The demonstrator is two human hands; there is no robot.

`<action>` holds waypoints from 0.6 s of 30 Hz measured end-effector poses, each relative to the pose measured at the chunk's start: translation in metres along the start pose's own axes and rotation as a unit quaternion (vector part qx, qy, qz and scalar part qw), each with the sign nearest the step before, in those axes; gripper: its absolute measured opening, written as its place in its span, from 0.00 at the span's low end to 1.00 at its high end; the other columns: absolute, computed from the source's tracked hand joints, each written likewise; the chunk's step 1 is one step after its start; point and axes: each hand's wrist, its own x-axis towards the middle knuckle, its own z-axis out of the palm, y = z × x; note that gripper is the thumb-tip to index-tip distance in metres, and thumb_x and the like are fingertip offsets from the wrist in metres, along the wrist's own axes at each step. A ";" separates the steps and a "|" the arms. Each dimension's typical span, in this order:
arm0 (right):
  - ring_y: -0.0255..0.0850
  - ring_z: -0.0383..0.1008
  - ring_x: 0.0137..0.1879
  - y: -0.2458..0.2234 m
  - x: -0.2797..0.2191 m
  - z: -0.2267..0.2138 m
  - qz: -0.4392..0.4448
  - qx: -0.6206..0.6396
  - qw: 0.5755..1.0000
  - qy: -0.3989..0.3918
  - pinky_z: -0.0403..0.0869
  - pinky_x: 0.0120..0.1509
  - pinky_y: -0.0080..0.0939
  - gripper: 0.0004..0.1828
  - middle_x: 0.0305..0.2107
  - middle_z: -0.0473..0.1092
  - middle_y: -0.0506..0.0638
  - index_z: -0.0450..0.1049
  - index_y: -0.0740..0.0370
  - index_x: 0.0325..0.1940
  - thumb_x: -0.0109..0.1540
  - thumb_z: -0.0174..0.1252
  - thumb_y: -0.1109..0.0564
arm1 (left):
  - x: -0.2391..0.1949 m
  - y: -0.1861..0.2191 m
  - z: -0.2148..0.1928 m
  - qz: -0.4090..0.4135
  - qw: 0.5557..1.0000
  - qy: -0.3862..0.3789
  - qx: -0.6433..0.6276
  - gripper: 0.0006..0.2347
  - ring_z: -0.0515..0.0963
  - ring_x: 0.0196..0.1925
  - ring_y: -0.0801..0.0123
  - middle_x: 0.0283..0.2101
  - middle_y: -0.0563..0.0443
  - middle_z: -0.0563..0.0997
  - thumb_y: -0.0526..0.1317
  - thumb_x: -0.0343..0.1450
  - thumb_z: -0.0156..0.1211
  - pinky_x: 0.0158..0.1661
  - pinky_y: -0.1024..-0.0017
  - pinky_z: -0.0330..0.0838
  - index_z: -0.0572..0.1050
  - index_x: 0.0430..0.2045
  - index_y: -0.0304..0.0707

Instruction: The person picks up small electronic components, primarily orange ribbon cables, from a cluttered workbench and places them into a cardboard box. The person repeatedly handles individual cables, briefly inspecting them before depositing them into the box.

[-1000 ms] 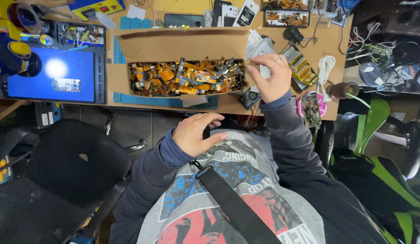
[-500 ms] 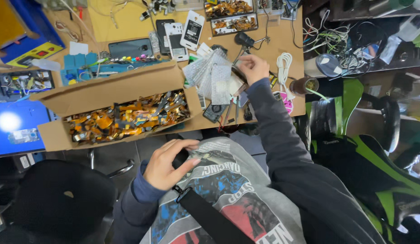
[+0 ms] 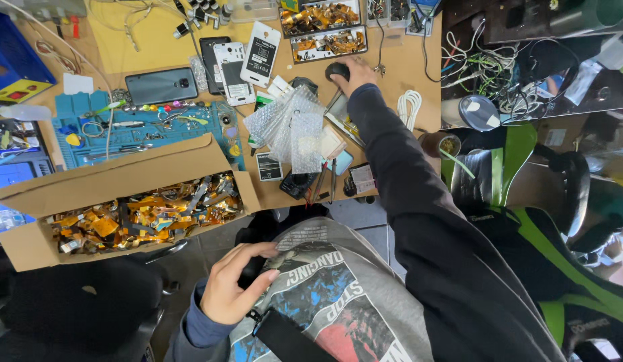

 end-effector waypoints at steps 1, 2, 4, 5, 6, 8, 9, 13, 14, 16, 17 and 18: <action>0.60 0.71 0.59 0.000 -0.002 -0.002 0.000 0.000 1.000 -0.002 0.69 0.61 0.62 0.23 0.53 0.74 0.57 0.75 0.48 0.60 0.64 0.63 0.40 | 0.003 0.001 0.001 -0.002 1.000 0.000 0.000 0.15 0.85 0.47 0.63 0.43 0.51 0.86 0.48 0.72 0.59 0.50 0.65 0.76 0.78 0.47 0.40; 0.61 0.70 0.59 0.000 -0.004 -0.003 -0.023 0.008 1.000 -0.019 0.69 0.62 0.64 0.22 0.54 0.72 0.58 0.75 0.48 0.60 0.64 0.63 0.41 | 0.006 0.002 0.002 0.002 1.000 0.001 0.002 0.15 0.85 0.47 0.64 0.43 0.51 0.86 0.48 0.71 0.60 0.50 0.66 0.75 0.78 0.47 0.40; 0.62 0.69 0.59 -0.005 -0.013 -0.010 -0.045 0.015 0.998 -0.037 0.69 0.62 0.66 0.21 0.55 0.71 0.59 0.74 0.49 0.60 0.65 0.63 0.43 | 0.008 0.000 0.005 0.004 1.000 0.000 0.004 0.15 0.85 0.47 0.64 0.43 0.52 0.86 0.47 0.71 0.61 0.50 0.68 0.75 0.78 0.47 0.40; 0.60 0.68 0.61 -0.011 -0.016 -0.016 -0.061 -0.002 0.996 -0.059 0.69 0.62 0.64 0.19 0.53 0.71 0.58 0.75 0.48 0.59 0.65 0.63 0.44 | 0.009 -0.002 0.006 -0.007 1.000 -0.005 0.001 0.16 0.85 0.48 0.63 0.44 0.51 0.86 0.49 0.71 0.60 0.51 0.65 0.76 0.78 0.48 0.40; 0.57 0.67 0.62 -0.016 -0.020 -0.023 -0.077 -0.020 0.994 -0.080 0.69 0.62 0.62 0.18 0.50 0.72 0.57 0.75 0.48 0.58 0.65 0.63 0.45 | 0.010 -0.004 0.008 -0.018 1.000 -0.011 -0.003 0.17 0.84 0.49 0.61 0.45 0.51 0.85 0.50 0.71 0.59 0.51 0.62 0.76 0.78 0.49 0.41; 0.56 0.68 0.59 -0.013 -0.020 -0.025 -0.101 -0.027 0.991 -0.088 0.68 0.61 0.60 0.21 0.49 0.72 0.54 0.76 0.47 0.57 0.64 0.63 0.40 | 0.013 -0.003 0.010 -0.017 1.000 -0.015 -0.003 0.17 0.84 0.50 0.60 0.46 0.51 0.85 0.51 0.72 0.58 0.52 0.60 0.77 0.77 0.50 0.42; 0.55 0.70 0.56 -0.012 -0.020 -0.026 -0.124 -0.033 0.987 -0.095 0.67 0.61 0.59 0.23 0.47 0.73 0.51 0.77 0.46 0.57 0.62 0.64 0.36 | 0.014 -0.003 0.010 -0.017 1.000 -0.021 -0.003 0.18 0.84 0.51 0.58 0.46 0.50 0.84 0.51 0.72 0.57 0.52 0.58 0.77 0.76 0.51 0.43; 0.55 0.70 0.63 -0.034 -0.015 -0.051 -0.054 0.018 0.990 -0.125 0.66 0.66 0.60 0.31 0.56 0.75 0.50 0.77 0.46 0.60 0.62 0.57 0.28 | 0.021 0.004 0.010 0.006 1.000 -0.001 -0.004 0.16 0.84 0.48 0.63 0.44 0.51 0.86 0.48 0.72 0.59 0.51 0.65 0.76 0.77 0.49 0.39; 0.53 0.74 0.54 -0.033 -0.009 -0.051 -0.012 0.035 0.995 -0.092 0.70 0.58 0.57 0.30 0.48 0.77 0.53 0.79 0.50 0.55 0.64 0.54 0.28 | 0.021 0.003 0.010 0.000 1.000 0.000 -0.005 0.16 0.85 0.48 0.63 0.44 0.51 0.86 0.48 0.72 0.59 0.51 0.64 0.76 0.77 0.49 0.39; 0.52 0.78 0.46 -0.026 0.008 -0.046 0.028 0.053 0.996 -0.060 0.75 0.49 0.54 0.31 0.41 0.79 0.56 0.81 0.55 0.49 0.66 0.50 0.28 | 0.021 0.002 0.011 -0.006 1.000 0.003 -0.006 0.17 0.85 0.49 0.62 0.45 0.51 0.86 0.49 0.72 0.59 0.51 0.63 0.77 0.77 0.49 0.40; 0.51 0.78 0.43 -0.019 0.018 -0.041 0.039 0.009 0.999 -0.029 0.75 0.48 0.57 0.19 0.38 0.77 0.50 0.81 0.48 0.45 0.65 0.56 0.36 | 0.021 0.002 0.011 -0.004 1.000 0.008 -0.007 0.16 0.85 0.48 0.62 0.44 0.51 0.86 0.48 0.72 0.59 0.51 0.64 0.77 0.77 0.49 0.39; 0.50 0.77 0.40 -0.013 0.029 -0.035 0.049 -0.034 0.998 0.003 0.76 0.47 0.59 0.07 0.35 0.76 0.44 0.81 0.41 0.40 0.64 0.61 0.43 | 0.020 0.002 0.012 -0.001 1.000 0.013 -0.008 0.16 0.85 0.48 0.63 0.44 0.51 0.86 0.48 0.72 0.59 0.50 0.64 0.77 0.77 0.49 0.39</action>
